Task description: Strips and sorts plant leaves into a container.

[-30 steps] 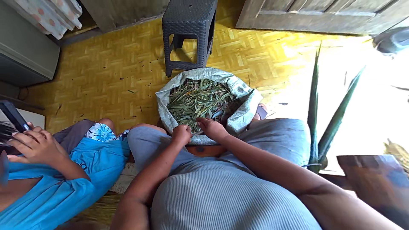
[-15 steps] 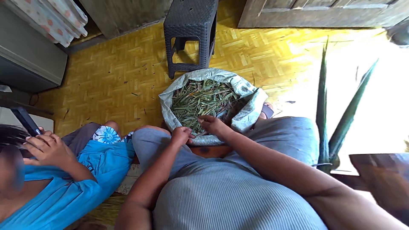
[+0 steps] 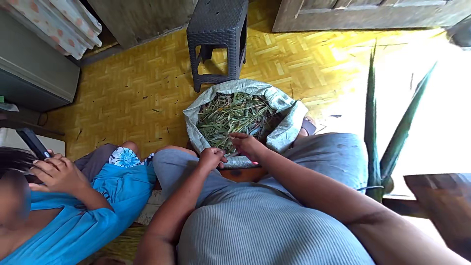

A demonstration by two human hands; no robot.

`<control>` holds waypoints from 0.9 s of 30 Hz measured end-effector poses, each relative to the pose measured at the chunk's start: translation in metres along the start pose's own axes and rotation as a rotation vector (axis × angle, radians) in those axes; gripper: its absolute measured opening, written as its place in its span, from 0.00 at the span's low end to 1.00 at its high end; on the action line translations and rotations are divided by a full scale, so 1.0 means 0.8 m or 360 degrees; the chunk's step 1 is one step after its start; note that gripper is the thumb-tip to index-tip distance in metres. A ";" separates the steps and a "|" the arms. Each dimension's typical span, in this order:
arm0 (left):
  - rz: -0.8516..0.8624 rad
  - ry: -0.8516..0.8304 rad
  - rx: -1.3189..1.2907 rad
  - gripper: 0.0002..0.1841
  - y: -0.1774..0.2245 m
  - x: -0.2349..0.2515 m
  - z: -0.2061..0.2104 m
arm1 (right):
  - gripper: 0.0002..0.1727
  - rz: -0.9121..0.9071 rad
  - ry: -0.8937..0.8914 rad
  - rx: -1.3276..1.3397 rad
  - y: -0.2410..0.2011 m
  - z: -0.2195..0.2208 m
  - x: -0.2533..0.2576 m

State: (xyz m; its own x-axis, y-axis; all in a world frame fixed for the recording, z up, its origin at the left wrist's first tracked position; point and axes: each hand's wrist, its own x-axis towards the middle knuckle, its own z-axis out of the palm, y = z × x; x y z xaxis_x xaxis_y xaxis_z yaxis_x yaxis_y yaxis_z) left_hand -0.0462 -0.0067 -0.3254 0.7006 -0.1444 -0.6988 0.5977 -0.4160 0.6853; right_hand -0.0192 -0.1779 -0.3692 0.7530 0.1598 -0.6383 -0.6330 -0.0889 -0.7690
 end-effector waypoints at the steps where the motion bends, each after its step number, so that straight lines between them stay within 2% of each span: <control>1: 0.0009 -0.0022 0.0002 0.16 -0.001 -0.002 -0.001 | 0.20 0.0009 0.0031 0.0056 0.002 -0.007 0.007; 5: 0.0023 -0.0062 0.0029 0.15 -0.004 -0.012 -0.005 | 0.20 0.0017 0.0088 0.0144 -0.001 -0.024 0.020; 9: 0.0020 -0.0128 0.0160 0.16 -0.005 -0.031 -0.015 | 0.21 -0.0080 0.0355 0.0123 -0.002 -0.052 0.033; 11: 0.0090 -0.0100 0.0345 0.17 -0.003 -0.044 -0.023 | 0.22 -0.0128 0.0461 0.0107 0.000 -0.068 0.037; 16: 0.0358 0.0131 0.1035 0.19 0.030 -0.114 -0.054 | 0.22 -0.0120 0.0434 -0.0091 0.035 -0.069 0.033; 21: 0.0623 0.0650 0.1539 0.17 0.065 -0.257 -0.084 | 0.10 0.0133 0.0256 -0.0084 0.104 -0.088 0.034; 22: 0.0718 0.0857 0.1613 0.15 0.060 -0.284 -0.089 | 0.07 0.0138 0.0207 -0.0043 0.110 -0.095 0.036; 24: 0.0959 0.1364 0.1693 0.10 0.040 -0.334 -0.097 | 0.09 0.0125 0.0068 0.0027 0.112 -0.109 0.043; 27: 0.1040 0.1958 0.1752 0.11 0.022 -0.406 -0.113 | 0.13 0.0170 -0.0020 0.0009 0.108 -0.122 0.049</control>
State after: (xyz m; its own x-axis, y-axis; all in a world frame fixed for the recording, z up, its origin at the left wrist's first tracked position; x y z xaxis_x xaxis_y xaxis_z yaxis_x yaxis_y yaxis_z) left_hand -0.2283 0.1143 -0.0679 0.8633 -0.0400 0.5032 -0.0227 -0.9989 -0.0405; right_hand -0.0268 -0.2753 -0.4636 0.6787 0.1622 -0.7163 -0.7107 -0.1008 -0.6963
